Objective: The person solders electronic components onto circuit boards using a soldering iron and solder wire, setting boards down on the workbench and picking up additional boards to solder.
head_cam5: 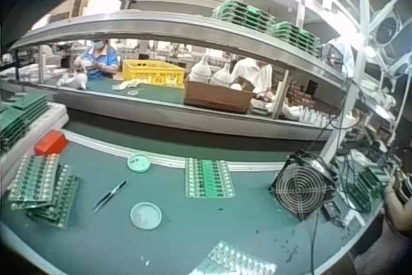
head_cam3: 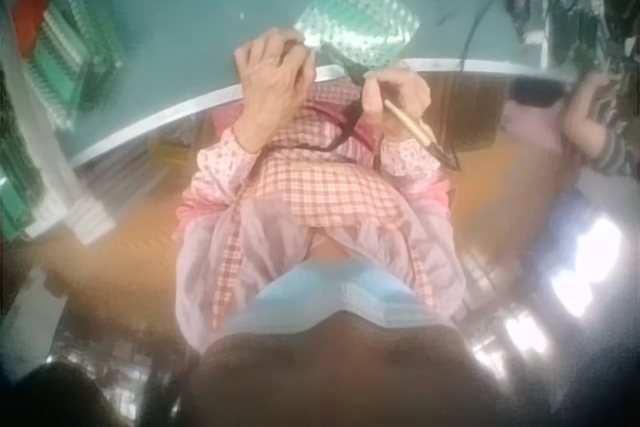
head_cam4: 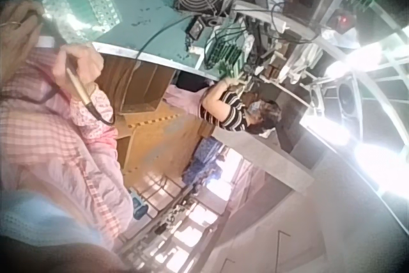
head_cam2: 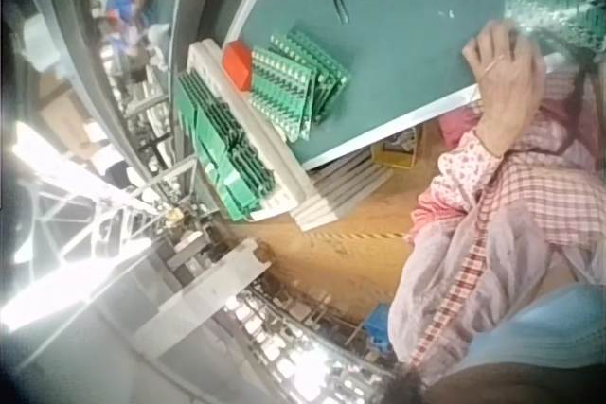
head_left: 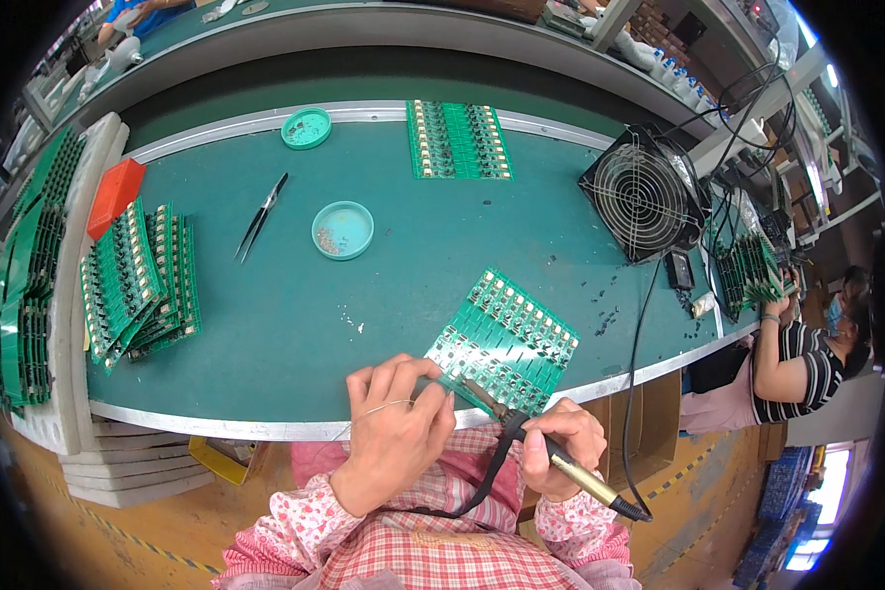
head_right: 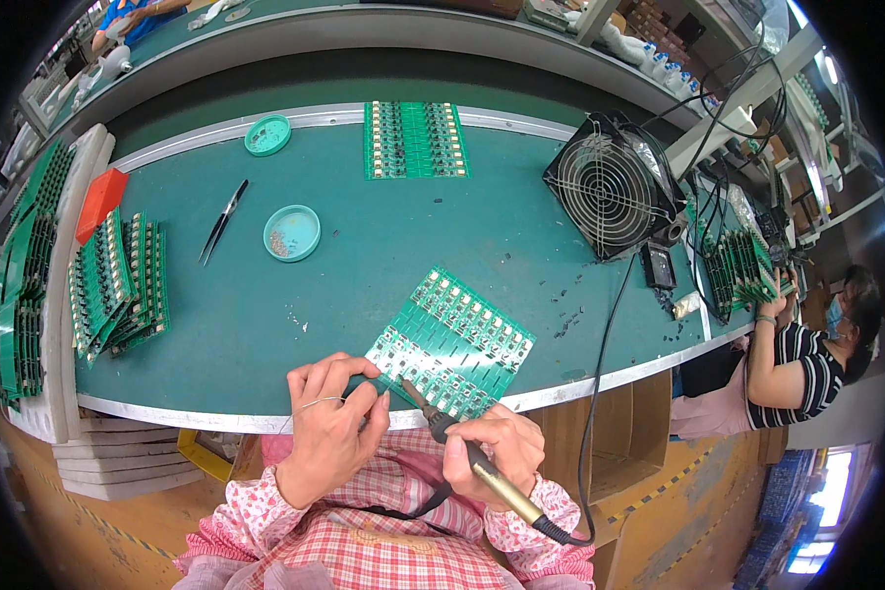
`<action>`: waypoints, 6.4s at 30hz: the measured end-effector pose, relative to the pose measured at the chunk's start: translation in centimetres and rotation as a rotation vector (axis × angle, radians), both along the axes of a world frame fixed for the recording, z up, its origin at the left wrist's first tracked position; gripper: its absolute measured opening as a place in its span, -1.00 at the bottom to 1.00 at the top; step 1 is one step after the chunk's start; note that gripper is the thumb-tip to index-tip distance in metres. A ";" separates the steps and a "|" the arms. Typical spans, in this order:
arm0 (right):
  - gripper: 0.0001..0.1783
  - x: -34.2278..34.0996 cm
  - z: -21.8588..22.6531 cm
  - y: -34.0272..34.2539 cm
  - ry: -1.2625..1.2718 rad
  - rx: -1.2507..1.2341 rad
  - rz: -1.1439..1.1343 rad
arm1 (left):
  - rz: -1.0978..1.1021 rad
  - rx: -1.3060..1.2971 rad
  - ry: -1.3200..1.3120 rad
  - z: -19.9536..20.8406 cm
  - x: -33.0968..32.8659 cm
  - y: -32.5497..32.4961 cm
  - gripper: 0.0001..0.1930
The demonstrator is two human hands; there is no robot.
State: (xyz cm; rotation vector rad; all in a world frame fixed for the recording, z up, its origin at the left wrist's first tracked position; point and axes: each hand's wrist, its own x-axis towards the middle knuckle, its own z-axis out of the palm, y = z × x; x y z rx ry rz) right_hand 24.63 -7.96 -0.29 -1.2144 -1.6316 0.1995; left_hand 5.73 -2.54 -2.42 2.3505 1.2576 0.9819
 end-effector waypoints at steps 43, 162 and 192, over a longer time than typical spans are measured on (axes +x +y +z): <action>-0.79 2.0 1.6 1.2 0.403 -0.399 -0.043 | -0.015 -0.027 0.022 0.3 0.1 0.2 -0.88; -0.84 -1.7 1.8 0.7 -0.538 0.025 0.206 | 0.022 -0.022 -0.086 -0.3 -1.7 -0.7 -0.84; -0.76 0.3 2.0 2.3 0.240 -0.433 0.026 | 0.021 -0.063 -0.122 0.0 -1.7 -0.1 -0.84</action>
